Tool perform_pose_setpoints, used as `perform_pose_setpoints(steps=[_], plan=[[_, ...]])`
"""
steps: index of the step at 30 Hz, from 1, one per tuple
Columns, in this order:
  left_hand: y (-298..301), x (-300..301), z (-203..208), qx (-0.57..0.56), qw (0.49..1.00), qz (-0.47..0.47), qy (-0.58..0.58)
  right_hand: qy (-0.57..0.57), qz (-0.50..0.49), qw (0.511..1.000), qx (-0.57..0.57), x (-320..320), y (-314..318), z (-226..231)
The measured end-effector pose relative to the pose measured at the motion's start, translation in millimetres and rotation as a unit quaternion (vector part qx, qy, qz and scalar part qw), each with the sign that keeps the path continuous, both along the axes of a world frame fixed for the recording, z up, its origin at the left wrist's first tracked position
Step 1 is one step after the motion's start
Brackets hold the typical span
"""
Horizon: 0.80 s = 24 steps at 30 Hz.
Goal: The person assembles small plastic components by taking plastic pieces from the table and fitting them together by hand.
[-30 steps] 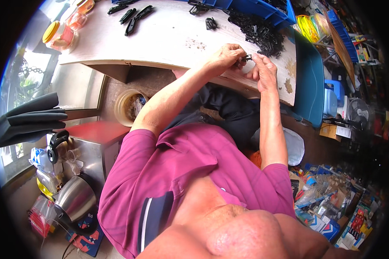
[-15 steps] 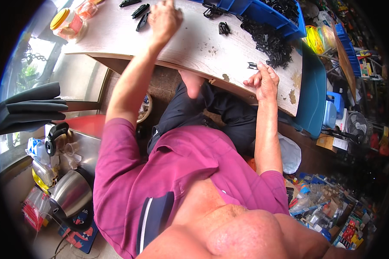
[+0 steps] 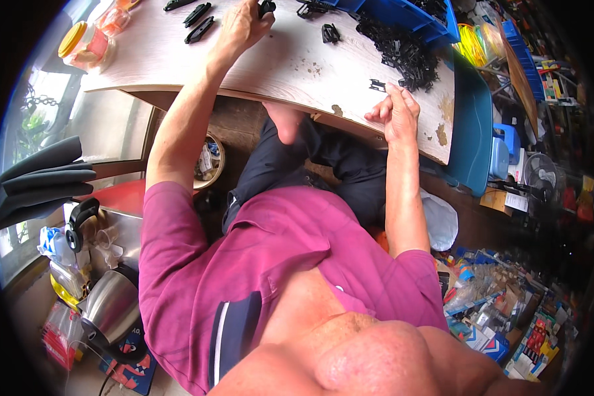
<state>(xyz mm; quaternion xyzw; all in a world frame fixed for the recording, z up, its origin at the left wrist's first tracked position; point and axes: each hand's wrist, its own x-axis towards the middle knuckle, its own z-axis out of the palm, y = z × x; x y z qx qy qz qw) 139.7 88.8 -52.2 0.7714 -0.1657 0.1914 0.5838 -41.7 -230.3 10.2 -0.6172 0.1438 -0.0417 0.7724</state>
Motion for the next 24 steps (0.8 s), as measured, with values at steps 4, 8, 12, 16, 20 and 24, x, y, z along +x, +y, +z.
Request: perform_pose_setpoints(steps=[4, 8, 12, 16, 20, 24], plan=[[35, -42, -17, -0.166, 0.985, -0.038, 0.016, -0.006, 0.068, 0.998, 0.003, 5, 28, 4], [14, -87, 42, 0.229, 0.952, 0.203, -0.019, -0.007, 0.044, 0.999, 0.002, 1, 13, 3], [14, -99, 47, 0.413, 0.863, 0.277, -0.089, -0.014, 0.048, 0.999, 0.009, 3, 11, 0], [19, -104, 46, 0.446, 0.837, 0.287, -0.137, -0.014, 0.051, 0.999, 0.007, 3, 11, 0], [20, -106, 42, 0.416, 0.868, 0.247, -0.109, -0.018, 0.049, 0.999, 0.011, 0, 12, 0], [15, -111, 47, 0.423, 0.873, 0.223, -0.091, -0.02, 0.048, 0.998, 0.023, 0, 11, 0]])
